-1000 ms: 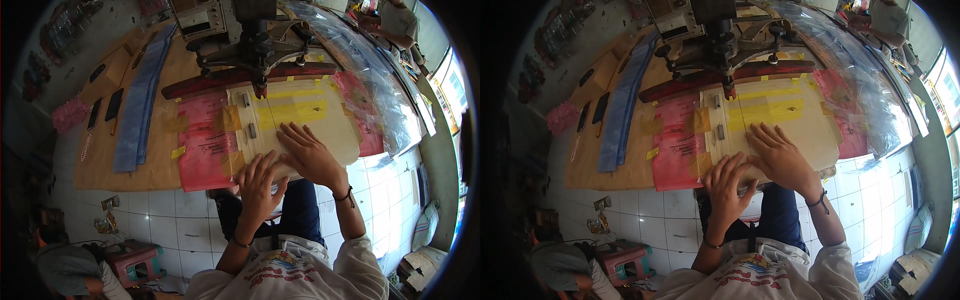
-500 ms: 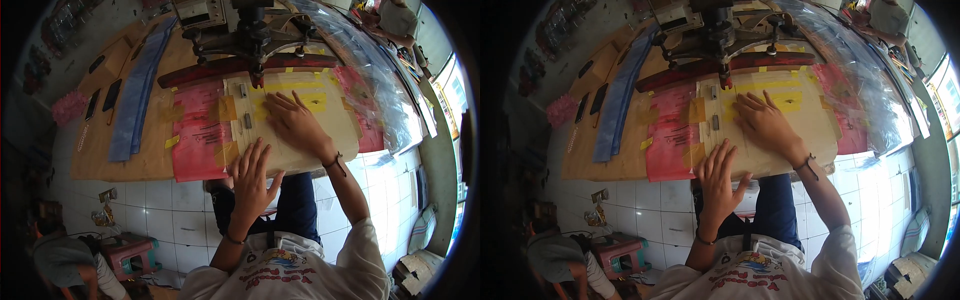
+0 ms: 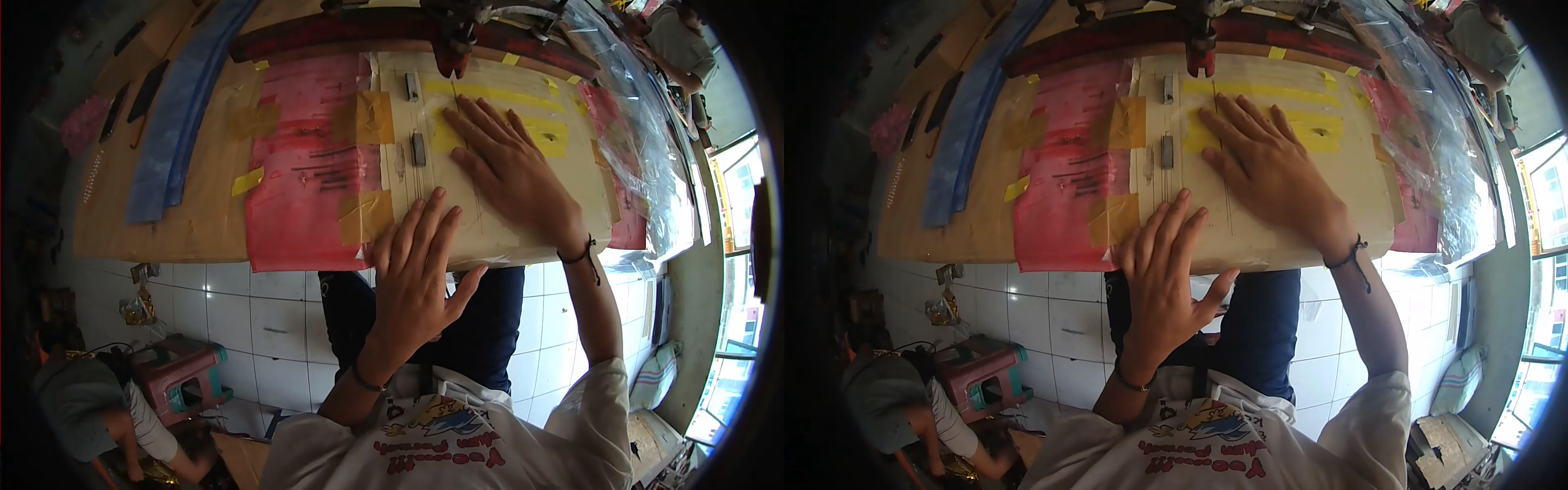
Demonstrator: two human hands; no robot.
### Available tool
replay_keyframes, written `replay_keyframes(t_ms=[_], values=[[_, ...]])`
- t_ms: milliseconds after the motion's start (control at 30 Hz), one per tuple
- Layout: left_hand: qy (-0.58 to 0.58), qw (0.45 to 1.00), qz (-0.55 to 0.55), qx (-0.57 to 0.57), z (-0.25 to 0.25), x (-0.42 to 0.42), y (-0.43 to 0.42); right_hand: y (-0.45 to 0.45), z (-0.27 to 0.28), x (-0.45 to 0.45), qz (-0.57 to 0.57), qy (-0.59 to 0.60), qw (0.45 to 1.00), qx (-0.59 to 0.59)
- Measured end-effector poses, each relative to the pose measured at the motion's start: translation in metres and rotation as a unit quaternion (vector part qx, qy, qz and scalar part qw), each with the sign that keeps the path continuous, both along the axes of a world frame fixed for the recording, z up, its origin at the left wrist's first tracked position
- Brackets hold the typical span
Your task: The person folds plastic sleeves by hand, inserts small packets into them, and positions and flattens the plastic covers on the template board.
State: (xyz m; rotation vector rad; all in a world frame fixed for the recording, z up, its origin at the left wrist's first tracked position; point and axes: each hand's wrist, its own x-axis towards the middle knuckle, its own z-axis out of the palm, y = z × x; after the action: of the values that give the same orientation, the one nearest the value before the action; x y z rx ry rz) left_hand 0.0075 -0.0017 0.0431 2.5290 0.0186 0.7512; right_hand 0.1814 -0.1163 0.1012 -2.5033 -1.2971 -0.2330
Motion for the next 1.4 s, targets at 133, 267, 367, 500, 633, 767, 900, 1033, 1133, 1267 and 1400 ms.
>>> replay_keyframes(t_ms=[133,267,367,500,633,767,900,1033,1133,1267,1400], values=[[0.01,1.0,-0.003,0.009,0.002,-0.001,0.002,0.001,0.0,0.002,0.003,-0.008,1.0,-0.005],[0.003,1.0,-0.013,-0.001,0.001,-0.002,0.003,0.0,0.002,0.0,-0.001,-0.002,1.0,0.013],[-0.011,1.0,-0.022,-0.017,-0.003,-0.003,0.005,0.003,0.005,-0.003,-0.007,0.011,0.999,0.03],[-0.018,0.998,-0.042,-0.034,-0.004,-0.009,0.009,0.004,0.005,-0.002,-0.009,-0.001,0.999,0.034],[-0.009,1.0,-0.023,0.006,-0.011,-0.021,0.009,0.004,0.004,-0.002,-0.015,-0.009,0.999,0.046],[-0.017,1.0,-0.006,-0.013,-0.012,-0.027,0.004,0.004,0.002,-0.003,-0.021,-0.017,0.998,0.059],[-0.022,1.0,0.0,-0.017,-0.013,-0.027,0.002,-0.001,0.001,0.001,-0.019,0.018,0.992,0.12],[-0.029,0.999,0.002,-0.02,-0.009,-0.027,0.001,-0.011,0.004,0.0,-0.015,0.043,0.986,0.16],[-0.031,0.999,0.005,-0.015,-0.008,-0.026,0.0,-0.011,0.001,-0.002,-0.02,0.022,0.991,0.132],[-0.029,1.0,0.005,-0.004,-0.006,-0.025,-0.001,-0.013,-0.001,-0.001,-0.026,0.025,0.993,0.114],[-0.024,1.0,0.004,0.001,-0.006,-0.026,0.001,-0.012,0.001,-0.001,-0.031,0.031,0.993,0.109]])
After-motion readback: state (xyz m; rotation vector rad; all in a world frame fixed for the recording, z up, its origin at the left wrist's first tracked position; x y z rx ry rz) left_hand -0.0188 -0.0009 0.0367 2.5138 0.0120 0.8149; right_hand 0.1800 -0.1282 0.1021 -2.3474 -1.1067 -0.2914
